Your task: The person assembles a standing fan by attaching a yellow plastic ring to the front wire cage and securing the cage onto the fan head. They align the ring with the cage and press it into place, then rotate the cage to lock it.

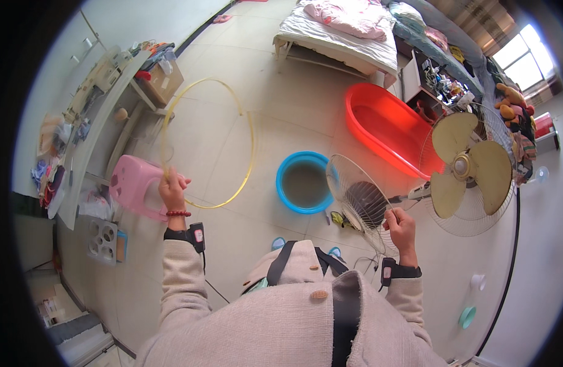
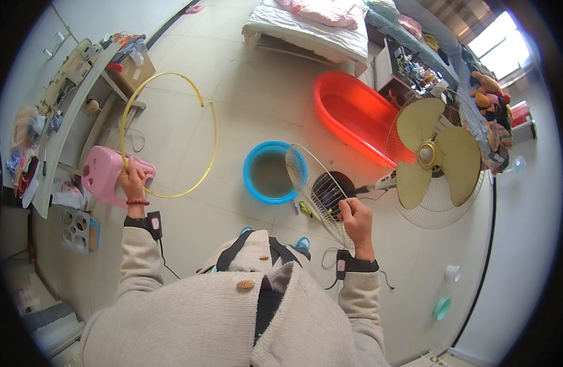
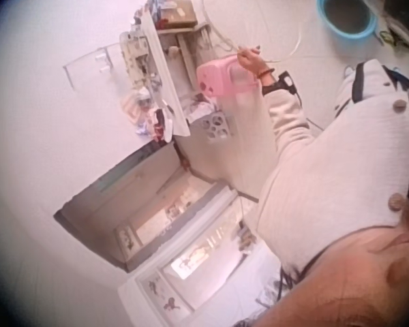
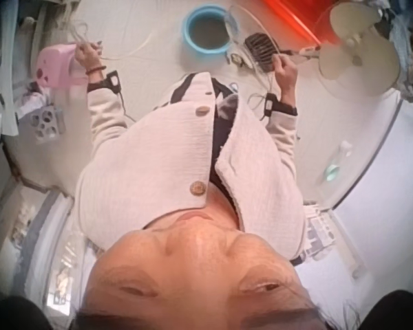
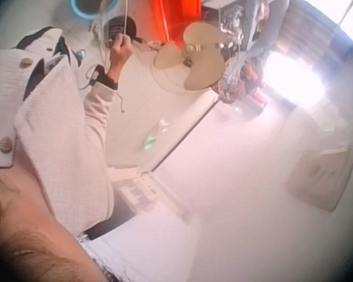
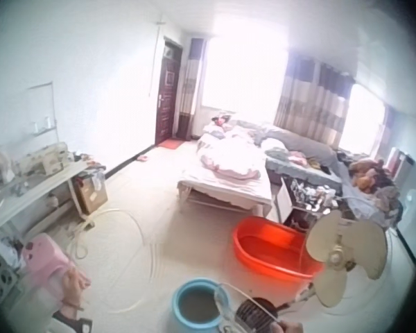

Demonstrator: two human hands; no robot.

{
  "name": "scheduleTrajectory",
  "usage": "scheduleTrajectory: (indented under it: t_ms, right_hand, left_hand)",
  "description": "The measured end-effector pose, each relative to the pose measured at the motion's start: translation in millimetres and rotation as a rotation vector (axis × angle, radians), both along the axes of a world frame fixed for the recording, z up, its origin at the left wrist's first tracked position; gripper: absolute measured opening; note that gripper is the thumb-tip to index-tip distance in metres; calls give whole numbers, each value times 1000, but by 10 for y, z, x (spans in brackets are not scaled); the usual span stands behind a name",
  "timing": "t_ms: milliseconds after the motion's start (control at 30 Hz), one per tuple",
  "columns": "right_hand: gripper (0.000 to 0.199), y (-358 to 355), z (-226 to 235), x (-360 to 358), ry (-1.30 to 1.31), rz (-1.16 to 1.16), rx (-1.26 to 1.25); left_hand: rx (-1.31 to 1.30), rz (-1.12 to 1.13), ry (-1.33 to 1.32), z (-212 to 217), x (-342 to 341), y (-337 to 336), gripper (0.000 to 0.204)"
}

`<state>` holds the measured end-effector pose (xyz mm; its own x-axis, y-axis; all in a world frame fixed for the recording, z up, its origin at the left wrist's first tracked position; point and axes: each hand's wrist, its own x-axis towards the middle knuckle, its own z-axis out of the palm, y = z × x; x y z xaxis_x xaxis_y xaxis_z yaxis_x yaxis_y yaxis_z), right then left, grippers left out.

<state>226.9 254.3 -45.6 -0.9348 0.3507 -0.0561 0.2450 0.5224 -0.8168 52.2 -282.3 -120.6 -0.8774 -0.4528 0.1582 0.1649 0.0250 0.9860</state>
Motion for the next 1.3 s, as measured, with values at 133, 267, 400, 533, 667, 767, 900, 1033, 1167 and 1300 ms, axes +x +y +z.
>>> scheduleTrajectory:
  t_ms: [133,267,400,533,667,767,900,1033,1167,1300]
  right_hand:
    - [19,-90,-46,-200,-10,63,53]
    - [17,-197,-73,-379,-33,106,-11]
    - [18,-279,-89,-511,1,138,-29]
    - [20,-347,-110,-608,5,180,-41]
    - [21,-360,-139,-695,1,208,-84]
    - [21,-367,-148,-737,-6,234,-69]
    - [21,-356,-156,-787,0,231,-19]
    - [21,-374,-151,-825,19,222,-18]
    - [19,-332,-148,-840,2,208,-34]
    - [19,-105,-216,-780,-24,188,20]
  left_hand:
    - [-22,126,-68,-78,255,-326,33]
    - [15,153,-23,-36,461,-545,38]
    - [69,164,-31,70,610,-668,41]
    - [115,168,-23,145,683,-705,40]
    - [189,132,8,174,717,-673,38]
    - [211,120,24,211,725,-676,38]
    - [215,113,68,237,712,-669,38]
    - [237,118,65,228,688,-682,38]
    - [230,116,62,173,658,-705,37]
    - [218,121,41,35,602,-664,36]
